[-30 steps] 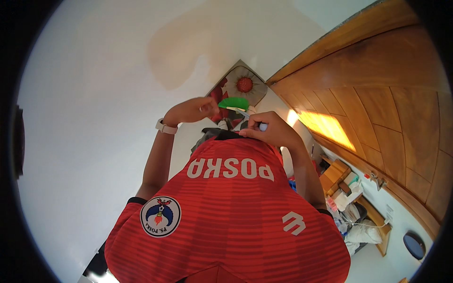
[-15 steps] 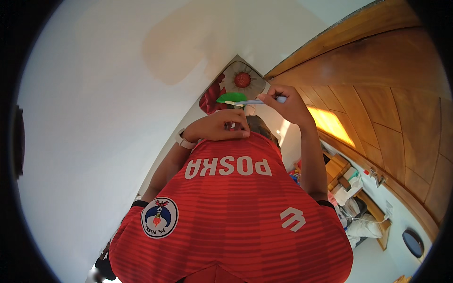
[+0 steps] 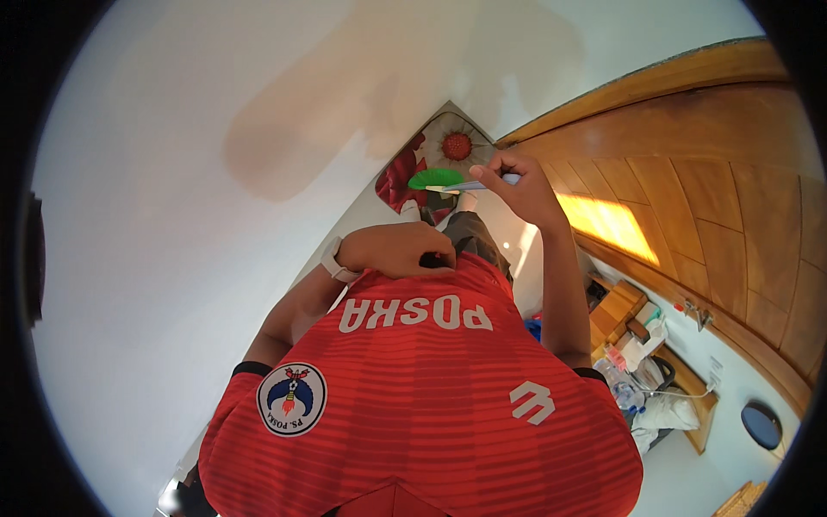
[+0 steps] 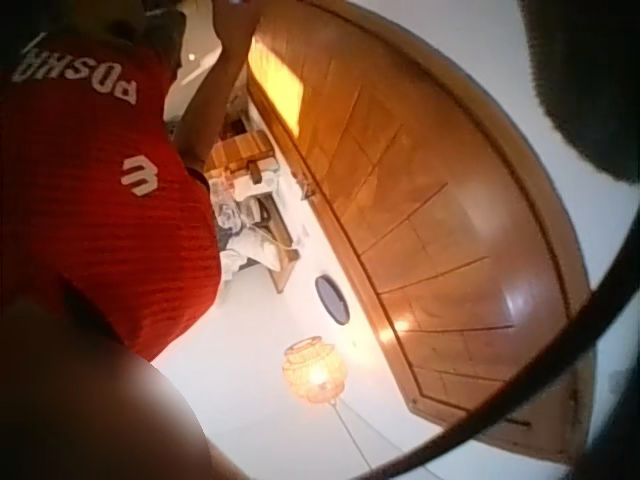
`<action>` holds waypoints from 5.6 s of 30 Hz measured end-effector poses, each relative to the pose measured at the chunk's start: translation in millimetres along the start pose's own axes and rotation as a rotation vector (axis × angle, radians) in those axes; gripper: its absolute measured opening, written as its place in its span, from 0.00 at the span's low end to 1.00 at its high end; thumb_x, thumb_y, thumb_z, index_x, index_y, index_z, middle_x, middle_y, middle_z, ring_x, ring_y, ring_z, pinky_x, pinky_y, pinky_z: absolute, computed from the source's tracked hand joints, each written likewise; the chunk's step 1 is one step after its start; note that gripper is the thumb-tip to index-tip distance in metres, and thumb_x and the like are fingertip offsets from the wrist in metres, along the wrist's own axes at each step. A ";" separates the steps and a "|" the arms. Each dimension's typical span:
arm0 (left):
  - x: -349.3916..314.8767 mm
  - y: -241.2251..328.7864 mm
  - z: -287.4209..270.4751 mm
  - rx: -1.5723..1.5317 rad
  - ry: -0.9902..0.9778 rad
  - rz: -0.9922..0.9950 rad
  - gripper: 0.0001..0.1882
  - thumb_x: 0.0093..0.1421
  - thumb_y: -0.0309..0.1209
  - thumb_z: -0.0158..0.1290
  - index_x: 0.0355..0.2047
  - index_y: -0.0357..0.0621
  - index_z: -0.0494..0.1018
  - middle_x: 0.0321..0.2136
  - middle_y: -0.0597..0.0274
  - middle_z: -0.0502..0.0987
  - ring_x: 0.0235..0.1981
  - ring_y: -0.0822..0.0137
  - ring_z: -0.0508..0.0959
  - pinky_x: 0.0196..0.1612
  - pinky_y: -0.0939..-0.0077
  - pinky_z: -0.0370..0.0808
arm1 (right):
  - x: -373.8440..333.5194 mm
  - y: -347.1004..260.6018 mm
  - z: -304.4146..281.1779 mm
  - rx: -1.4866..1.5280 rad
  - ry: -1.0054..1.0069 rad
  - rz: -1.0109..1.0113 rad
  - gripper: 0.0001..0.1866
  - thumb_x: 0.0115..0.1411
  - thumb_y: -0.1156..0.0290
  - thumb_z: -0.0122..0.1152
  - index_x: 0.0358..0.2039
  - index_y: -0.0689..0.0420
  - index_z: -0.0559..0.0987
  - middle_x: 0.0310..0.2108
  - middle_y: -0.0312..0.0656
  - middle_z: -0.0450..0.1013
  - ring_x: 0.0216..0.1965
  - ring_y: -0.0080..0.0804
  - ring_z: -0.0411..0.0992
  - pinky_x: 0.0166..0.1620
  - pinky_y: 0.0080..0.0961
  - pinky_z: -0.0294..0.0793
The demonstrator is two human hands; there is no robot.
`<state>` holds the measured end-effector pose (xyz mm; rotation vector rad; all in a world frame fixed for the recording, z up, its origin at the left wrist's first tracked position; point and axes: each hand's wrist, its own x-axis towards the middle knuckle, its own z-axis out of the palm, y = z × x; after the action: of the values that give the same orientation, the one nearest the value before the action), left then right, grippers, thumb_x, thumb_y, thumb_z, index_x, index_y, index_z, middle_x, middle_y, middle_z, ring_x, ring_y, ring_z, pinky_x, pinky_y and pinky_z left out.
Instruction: Assembling a green squeegee broom by attaching the handle pieces.
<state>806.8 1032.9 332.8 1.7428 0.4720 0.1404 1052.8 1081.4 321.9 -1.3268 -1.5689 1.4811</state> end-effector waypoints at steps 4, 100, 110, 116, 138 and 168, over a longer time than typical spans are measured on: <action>-12.2 16.7 6.5 0.086 -0.094 -0.080 0.18 0.62 0.43 0.58 0.34 0.38 0.75 0.28 0.49 0.79 0.31 0.51 0.78 0.37 0.62 0.74 | -7.7 -2.6 21.4 0.001 0.018 0.028 0.18 0.62 0.65 0.68 0.21 0.58 0.72 0.19 0.25 0.61 0.24 0.13 0.57 0.27 0.18 0.57; 16.0 -118.2 171.5 0.201 0.819 -0.334 0.10 0.55 0.43 0.56 0.35 0.57 0.74 0.30 0.57 0.81 0.35 0.49 0.81 0.33 0.53 0.70 | -145.8 -2.9 115.8 -0.035 -0.387 -0.371 0.06 0.51 0.78 0.54 0.20 0.64 0.69 0.20 0.46 0.66 0.25 0.40 0.66 0.36 0.34 0.66; -1.6 -135.8 125.2 0.398 0.951 -0.536 0.18 0.68 0.46 0.48 0.28 0.48 0.73 0.22 0.51 0.78 0.28 0.47 0.80 0.26 0.50 0.68 | -99.4 5.6 141.0 -0.114 -0.432 -0.330 0.09 0.56 0.72 0.59 0.21 0.62 0.78 0.22 0.47 0.72 0.29 0.43 0.71 0.37 0.38 0.69; -10.6 -153.6 102.1 0.137 0.954 -0.448 0.19 0.68 0.46 0.50 0.29 0.42 0.71 0.23 0.47 0.78 0.27 0.45 0.79 0.30 0.52 0.71 | -75.9 -0.7 166.5 -0.199 -0.387 -0.369 0.15 0.61 0.68 0.58 0.21 0.63 0.80 0.20 0.47 0.74 0.26 0.43 0.71 0.34 0.37 0.69; -51.5 -194.1 87.6 -0.068 0.642 -0.333 0.14 0.65 0.43 0.55 0.34 0.43 0.73 0.28 0.50 0.78 0.33 0.51 0.78 0.37 0.62 0.71 | -33.0 -39.6 216.3 -0.153 -0.455 -0.102 0.19 0.63 0.60 0.57 0.29 0.66 0.81 0.22 0.51 0.76 0.25 0.39 0.73 0.34 0.33 0.70; 44.4 -155.1 227.4 -0.118 0.781 -0.267 0.14 0.60 0.40 0.58 0.31 0.41 0.72 0.27 0.49 0.78 0.30 0.49 0.79 0.33 0.59 0.72 | -203.0 6.4 113.9 -0.019 -0.114 -0.231 0.15 0.63 0.72 0.54 0.20 0.65 0.72 0.17 0.44 0.68 0.16 0.32 0.66 0.25 0.32 0.63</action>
<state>889.2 867.0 124.4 1.4442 1.2281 0.6533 1015.8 851.9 334.6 -1.0462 -1.7476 1.4216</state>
